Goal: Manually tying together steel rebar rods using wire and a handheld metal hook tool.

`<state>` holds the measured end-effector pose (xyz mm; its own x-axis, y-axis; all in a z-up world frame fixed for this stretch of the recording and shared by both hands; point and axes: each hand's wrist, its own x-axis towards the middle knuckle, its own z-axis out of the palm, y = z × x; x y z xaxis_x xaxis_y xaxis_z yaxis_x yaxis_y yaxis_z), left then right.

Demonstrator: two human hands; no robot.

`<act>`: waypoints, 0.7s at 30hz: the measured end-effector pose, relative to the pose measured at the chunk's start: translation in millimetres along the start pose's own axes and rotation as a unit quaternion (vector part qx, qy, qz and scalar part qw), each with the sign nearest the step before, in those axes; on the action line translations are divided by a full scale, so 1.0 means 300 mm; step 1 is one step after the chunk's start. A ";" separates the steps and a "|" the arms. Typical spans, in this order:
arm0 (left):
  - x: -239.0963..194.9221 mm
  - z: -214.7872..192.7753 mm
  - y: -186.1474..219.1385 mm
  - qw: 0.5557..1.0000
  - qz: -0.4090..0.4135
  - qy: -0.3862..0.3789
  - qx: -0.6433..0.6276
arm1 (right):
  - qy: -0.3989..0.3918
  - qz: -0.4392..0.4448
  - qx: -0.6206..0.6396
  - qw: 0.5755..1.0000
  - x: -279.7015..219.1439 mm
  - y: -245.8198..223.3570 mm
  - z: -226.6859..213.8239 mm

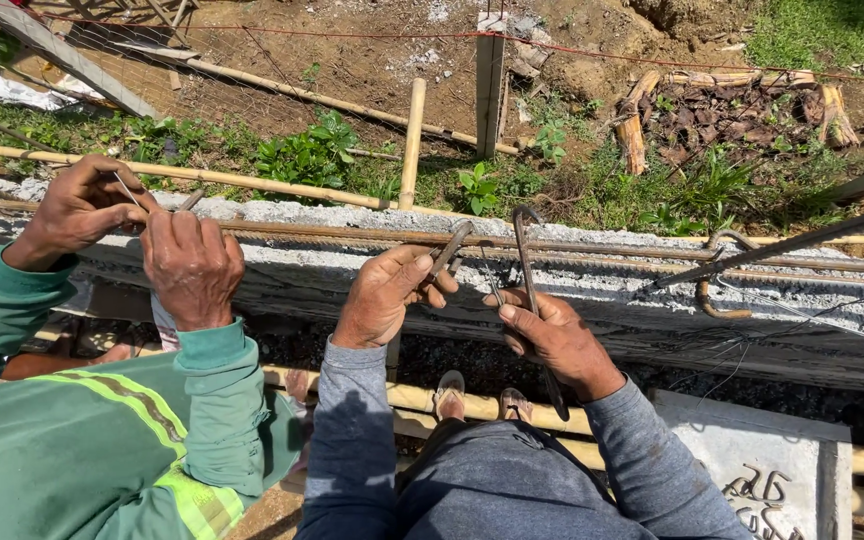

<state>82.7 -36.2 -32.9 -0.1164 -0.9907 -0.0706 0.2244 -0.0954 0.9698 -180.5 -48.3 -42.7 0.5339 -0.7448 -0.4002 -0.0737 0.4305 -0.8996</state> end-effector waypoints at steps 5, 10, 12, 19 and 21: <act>0.043 -0.018 -0.067 0.997 -0.035 -0.018 -0.071 | -0.004 -0.025 -0.030 0.999 0.005 -0.002 0.006; 0.011 0.026 -0.044 0.999 0.017 0.022 0.032 | -0.014 -0.070 -0.002 0.997 0.009 0.015 0.028; -0.001 0.055 -0.012 0.993 0.013 0.069 0.098 | 0.028 -0.099 -0.147 0.984 0.023 0.034 0.030; -0.002 0.042 0.012 0.978 0.016 0.042 0.204 | 0.066 -0.221 -0.275 0.933 0.064 -0.012 0.013; -0.004 0.043 0.004 0.976 0.020 0.035 0.214 | 0.071 -0.217 -0.189 0.955 0.062 -0.061 0.044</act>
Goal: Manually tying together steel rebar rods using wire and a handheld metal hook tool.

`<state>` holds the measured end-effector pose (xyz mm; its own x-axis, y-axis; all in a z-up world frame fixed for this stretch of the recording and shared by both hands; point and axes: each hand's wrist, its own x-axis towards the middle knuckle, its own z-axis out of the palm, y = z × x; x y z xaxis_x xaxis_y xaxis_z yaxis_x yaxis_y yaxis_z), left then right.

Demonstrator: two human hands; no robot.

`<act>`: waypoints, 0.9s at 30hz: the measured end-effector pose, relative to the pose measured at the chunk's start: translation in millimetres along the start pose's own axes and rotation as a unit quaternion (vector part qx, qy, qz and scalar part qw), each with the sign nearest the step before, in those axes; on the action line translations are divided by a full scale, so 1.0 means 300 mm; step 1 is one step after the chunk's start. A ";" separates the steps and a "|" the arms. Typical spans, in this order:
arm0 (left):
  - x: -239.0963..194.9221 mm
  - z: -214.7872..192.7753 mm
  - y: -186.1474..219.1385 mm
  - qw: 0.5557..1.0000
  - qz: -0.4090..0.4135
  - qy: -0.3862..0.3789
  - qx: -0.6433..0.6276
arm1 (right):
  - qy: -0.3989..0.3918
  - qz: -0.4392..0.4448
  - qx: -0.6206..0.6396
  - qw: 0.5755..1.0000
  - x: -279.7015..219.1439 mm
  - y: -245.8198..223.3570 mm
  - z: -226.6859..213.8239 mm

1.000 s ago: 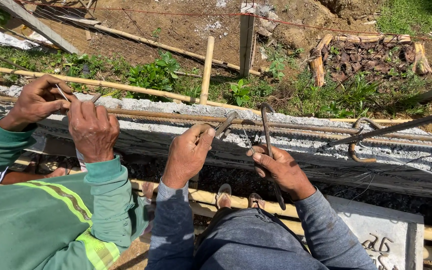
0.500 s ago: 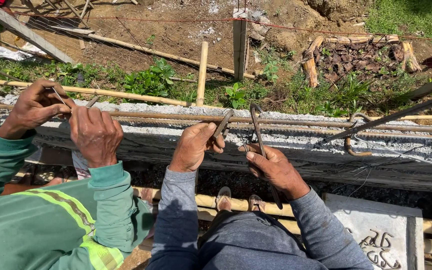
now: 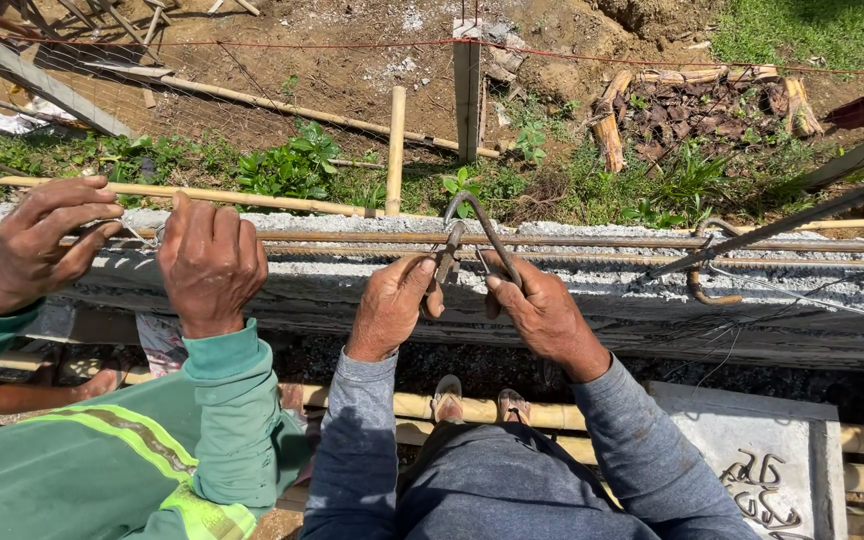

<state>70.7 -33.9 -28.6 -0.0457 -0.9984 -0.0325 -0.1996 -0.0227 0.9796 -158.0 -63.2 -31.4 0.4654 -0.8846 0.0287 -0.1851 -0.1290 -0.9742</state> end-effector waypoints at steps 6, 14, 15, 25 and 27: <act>-0.013 0.051 -0.019 0.997 0.021 0.026 -0.065 | 0.052 0.080 0.099 0.991 -0.013 0.011 0.082; -0.039 0.062 0.036 0.994 0.032 0.080 0.060 | 0.044 0.060 0.052 0.996 -0.009 0.005 0.068; -0.042 0.060 0.050 0.991 0.038 0.088 0.098 | 0.040 0.049 0.056 0.996 -0.010 0.011 0.070; -0.044 0.026 0.106 0.943 0.087 0.076 0.311 | 0.039 0.008 0.071 0.997 -0.008 0.058 0.125; -0.034 0.016 0.142 0.950 0.045 0.050 0.304 | 0.051 -0.007 0.059 0.997 -0.016 0.058 0.125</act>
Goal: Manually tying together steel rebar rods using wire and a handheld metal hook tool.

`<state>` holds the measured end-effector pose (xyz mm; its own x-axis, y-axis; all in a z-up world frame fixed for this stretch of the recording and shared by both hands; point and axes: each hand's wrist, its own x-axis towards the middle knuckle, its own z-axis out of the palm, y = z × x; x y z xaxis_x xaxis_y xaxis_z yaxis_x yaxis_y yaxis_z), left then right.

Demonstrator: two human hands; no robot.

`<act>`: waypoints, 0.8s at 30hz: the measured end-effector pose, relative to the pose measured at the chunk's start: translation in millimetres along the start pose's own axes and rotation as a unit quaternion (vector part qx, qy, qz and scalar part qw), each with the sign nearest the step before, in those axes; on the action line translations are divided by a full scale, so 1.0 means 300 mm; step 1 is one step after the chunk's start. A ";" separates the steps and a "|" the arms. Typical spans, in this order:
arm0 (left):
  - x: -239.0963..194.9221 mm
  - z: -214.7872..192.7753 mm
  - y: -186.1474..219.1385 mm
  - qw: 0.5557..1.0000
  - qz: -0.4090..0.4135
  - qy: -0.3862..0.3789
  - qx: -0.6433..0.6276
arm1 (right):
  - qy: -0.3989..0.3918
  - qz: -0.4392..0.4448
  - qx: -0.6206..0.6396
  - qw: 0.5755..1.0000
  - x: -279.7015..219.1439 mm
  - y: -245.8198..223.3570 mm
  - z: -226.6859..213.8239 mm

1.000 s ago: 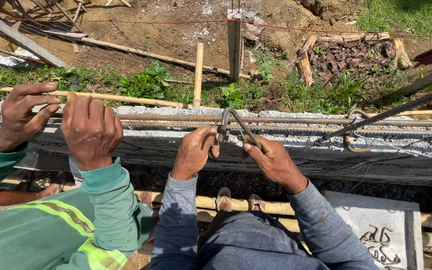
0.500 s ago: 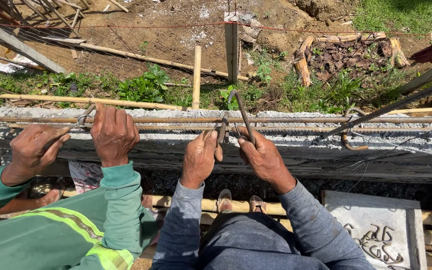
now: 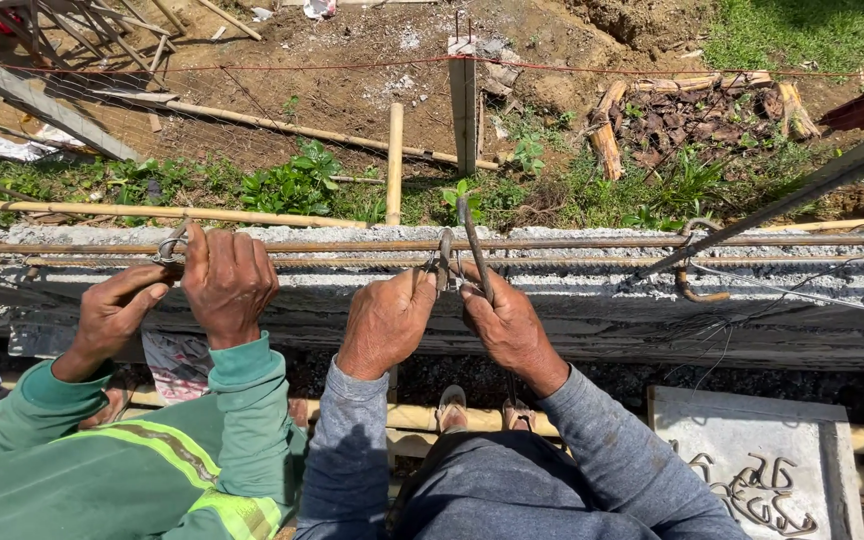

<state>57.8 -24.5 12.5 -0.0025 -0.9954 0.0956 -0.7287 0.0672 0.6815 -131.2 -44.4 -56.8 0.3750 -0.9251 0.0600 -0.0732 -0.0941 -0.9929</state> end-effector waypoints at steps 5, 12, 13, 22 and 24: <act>0.024 -0.037 0.018 1.000 0.000 -0.004 0.010 | -0.017 0.030 0.025 0.999 0.003 -0.049 -0.005; 0.021 -0.040 0.035 1.000 0.007 0.003 -0.006 | -0.027 0.051 0.067 0.996 0.004 -0.053 -0.009; 0.023 -0.047 0.033 1.000 0.005 0.005 -0.006 | -0.030 0.052 0.067 0.996 0.002 -0.057 -0.007; 0.118 -0.096 0.044 0.962 0.227 0.100 0.116 | -0.025 0.084 0.061 0.994 -0.005 -0.098 -0.007; 0.143 -0.099 0.048 0.958 0.230 0.101 0.136 | -0.021 0.101 0.048 0.993 -0.005 -0.116 -0.004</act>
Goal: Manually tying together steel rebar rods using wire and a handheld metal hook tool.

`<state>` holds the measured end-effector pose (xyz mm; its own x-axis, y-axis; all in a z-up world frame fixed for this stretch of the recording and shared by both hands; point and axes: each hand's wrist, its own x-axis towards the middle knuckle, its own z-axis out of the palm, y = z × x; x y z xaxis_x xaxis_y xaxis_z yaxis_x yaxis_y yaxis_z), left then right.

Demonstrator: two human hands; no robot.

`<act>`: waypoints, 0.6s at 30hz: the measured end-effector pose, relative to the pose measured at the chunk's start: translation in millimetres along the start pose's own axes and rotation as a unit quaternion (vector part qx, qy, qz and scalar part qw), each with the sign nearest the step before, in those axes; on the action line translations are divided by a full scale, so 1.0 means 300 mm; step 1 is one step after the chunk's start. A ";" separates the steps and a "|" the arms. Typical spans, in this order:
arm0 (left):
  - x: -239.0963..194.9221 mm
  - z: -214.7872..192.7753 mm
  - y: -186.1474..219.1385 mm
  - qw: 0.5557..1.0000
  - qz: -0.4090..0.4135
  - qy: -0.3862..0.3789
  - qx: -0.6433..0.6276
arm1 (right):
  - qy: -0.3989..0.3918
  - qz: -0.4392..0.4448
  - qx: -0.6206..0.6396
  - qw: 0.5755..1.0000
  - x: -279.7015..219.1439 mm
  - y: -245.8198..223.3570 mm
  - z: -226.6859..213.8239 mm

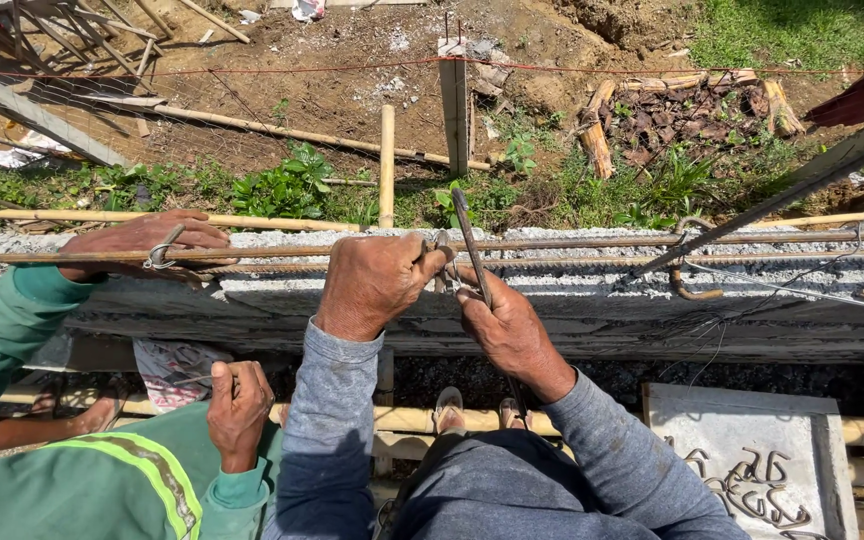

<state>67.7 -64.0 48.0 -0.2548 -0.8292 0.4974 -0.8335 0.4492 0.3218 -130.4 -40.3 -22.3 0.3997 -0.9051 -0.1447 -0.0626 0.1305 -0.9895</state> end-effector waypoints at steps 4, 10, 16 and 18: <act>0.039 -0.023 0.016 1.000 -0.014 -0.017 0.005 | 0.002 -0.002 -0.008 1.000 -0.022 -0.089 -0.005; -0.036 0.009 0.006 0.973 -0.094 -0.008 -0.209 | -0.043 0.052 0.099 0.993 -0.029 -0.096 -0.036; -0.021 0.016 0.007 0.965 -0.065 0.021 -0.254 | -0.030 0.084 0.120 0.989 -0.027 -0.181 -0.022; 0.016 0.011 0.036 0.973 -0.111 0.002 -0.204 | -0.029 0.137 0.135 0.981 -0.038 -0.258 -0.007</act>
<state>55.8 -64.3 51.4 -0.0887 -0.9197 0.3824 -0.6031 0.3551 0.7143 -132.1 -40.9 56.0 0.4537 -0.7973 -0.3980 0.0656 0.4753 -0.8774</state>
